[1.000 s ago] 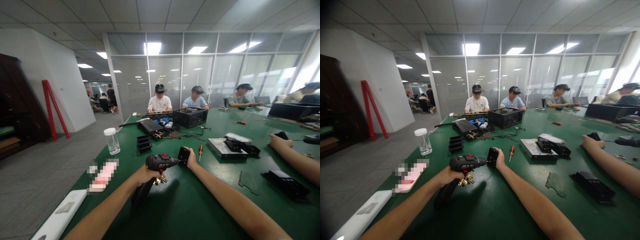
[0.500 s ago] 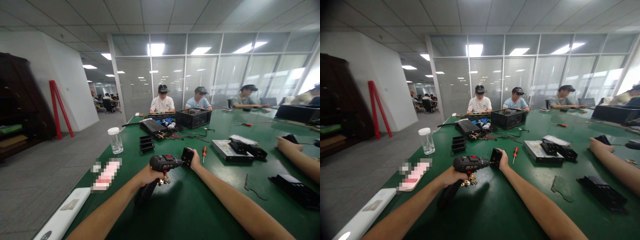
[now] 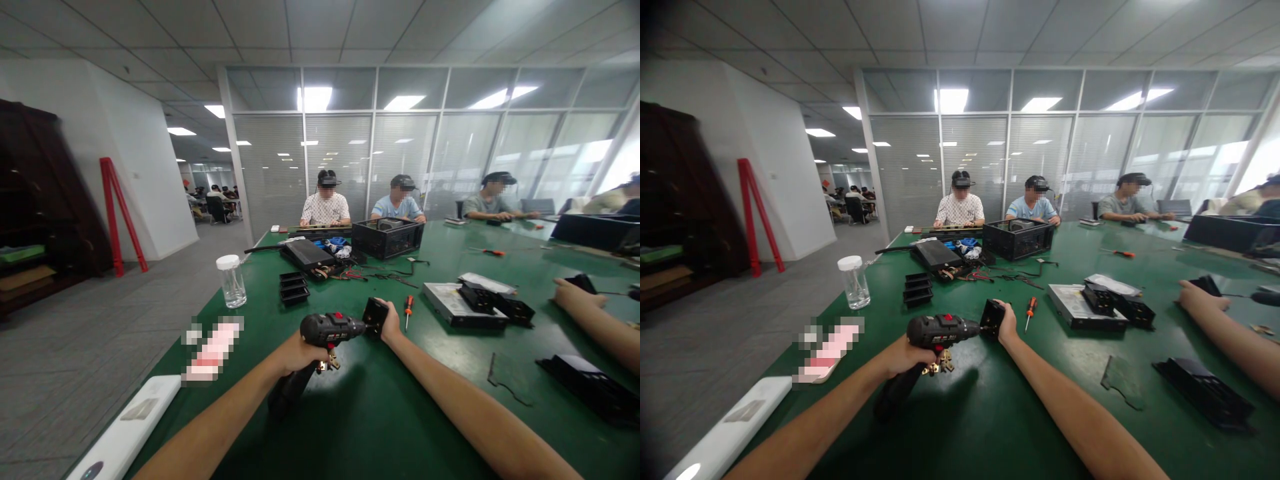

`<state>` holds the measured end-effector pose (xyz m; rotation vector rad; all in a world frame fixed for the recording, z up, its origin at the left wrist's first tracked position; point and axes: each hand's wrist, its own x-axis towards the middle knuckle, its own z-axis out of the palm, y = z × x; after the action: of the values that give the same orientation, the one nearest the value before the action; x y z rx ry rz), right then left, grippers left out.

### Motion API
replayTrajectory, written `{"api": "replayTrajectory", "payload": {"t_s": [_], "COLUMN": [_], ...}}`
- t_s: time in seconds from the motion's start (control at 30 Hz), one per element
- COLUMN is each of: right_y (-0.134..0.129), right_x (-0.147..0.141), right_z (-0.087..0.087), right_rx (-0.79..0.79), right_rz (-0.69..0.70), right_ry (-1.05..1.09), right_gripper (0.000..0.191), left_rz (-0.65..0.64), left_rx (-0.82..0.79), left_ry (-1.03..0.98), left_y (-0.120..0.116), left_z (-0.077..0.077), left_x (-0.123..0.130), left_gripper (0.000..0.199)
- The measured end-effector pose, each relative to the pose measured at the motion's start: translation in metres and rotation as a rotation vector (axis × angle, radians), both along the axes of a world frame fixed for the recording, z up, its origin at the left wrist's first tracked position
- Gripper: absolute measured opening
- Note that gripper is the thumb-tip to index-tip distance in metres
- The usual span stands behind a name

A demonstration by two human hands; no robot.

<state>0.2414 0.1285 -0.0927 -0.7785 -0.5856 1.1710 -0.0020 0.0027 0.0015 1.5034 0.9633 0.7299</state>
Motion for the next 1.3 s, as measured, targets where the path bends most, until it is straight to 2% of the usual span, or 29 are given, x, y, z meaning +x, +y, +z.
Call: {"api": "replayTrajectory", "payload": {"t_s": [0.27,0.5,0.93,1.17,1.3], "right_y": [0.000,0.000,-0.001,0.000,0.000], "right_x": [0.001,0.001,0.001,0.002,0.002], "right_z": [-0.001,-0.004,-0.003,-0.003,-0.004], "right_rx": [-0.006,-0.028,-0.031,-0.025,-0.019], "right_rz": [0.030,0.055,0.077,0.052,0.057], "right_ry": [0.007,0.033,0.027,0.028,0.009], "right_gripper": [0.027,0.027,0.028,0.026,0.027], "left_rz": [-0.012,0.010,0.012,-0.012,-0.004], "left_rx": [0.082,0.007,0.004,0.069,0.051], "left_ry": [0.025,0.020,0.023,0.029,0.038], "left_y": [0.001,-0.002,-0.003,-0.003,-0.001], "left_z": [-0.002,0.004,0.008,0.001,-0.001], "left_x": [-0.001,-0.001,0.000,-0.001,-0.001], "left_gripper": [0.017,0.017,0.012,0.014,0.015]}}
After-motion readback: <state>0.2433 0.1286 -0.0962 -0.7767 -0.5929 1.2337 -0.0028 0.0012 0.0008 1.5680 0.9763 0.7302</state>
